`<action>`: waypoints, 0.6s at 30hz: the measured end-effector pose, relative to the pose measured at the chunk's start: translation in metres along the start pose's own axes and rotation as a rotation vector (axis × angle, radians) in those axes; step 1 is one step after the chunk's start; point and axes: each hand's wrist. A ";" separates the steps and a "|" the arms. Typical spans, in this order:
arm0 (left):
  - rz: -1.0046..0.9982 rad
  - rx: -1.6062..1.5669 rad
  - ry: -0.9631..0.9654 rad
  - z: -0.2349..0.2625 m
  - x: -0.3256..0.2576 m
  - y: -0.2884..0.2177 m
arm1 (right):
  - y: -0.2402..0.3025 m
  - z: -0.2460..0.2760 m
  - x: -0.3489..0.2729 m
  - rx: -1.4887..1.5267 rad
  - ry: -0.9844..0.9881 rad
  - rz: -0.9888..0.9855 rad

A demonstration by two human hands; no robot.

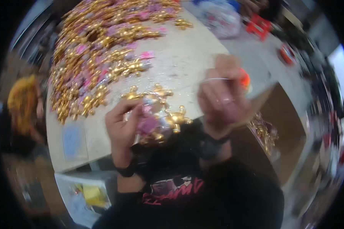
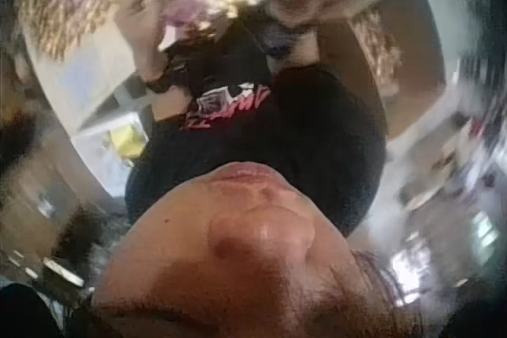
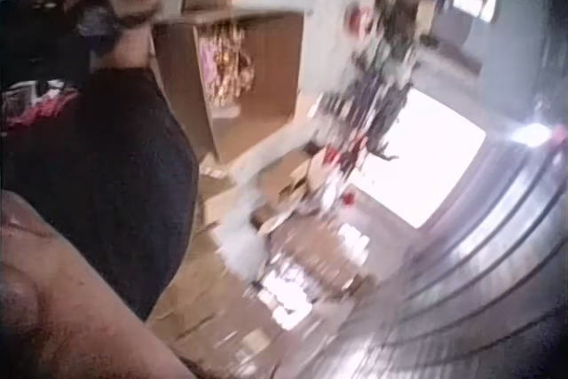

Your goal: Packaging gold bear-shaped ornaments into a cardboard box and sealing it with tape.

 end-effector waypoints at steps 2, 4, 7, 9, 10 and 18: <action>-0.150 -0.032 -0.054 -0.011 0.005 -0.001 | -0.017 -0.015 -0.007 -0.497 -0.018 0.078; -0.131 0.060 -0.164 -0.046 0.030 -0.020 | -0.032 -0.029 -0.008 -0.867 0.087 0.229; -0.169 -0.081 0.087 -0.057 0.073 -0.032 | -0.047 -0.055 -0.023 -0.866 0.284 0.156; -0.165 -0.171 0.166 -0.081 0.090 -0.066 | -0.059 -0.066 -0.031 -0.853 0.360 0.204; -0.251 -0.251 0.250 -0.088 0.096 -0.081 | -0.064 -0.075 -0.034 -0.819 0.400 0.203; -0.611 -0.761 0.618 -0.161 0.129 -0.153 | -0.033 -0.103 -0.042 -0.688 0.546 0.322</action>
Point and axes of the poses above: each hand's wrist, its own x-axis towards the middle knuckle, its own z-axis out of the back of the hand, y = z × x, and after that the axes turned 12 degrees about -z, right-handed
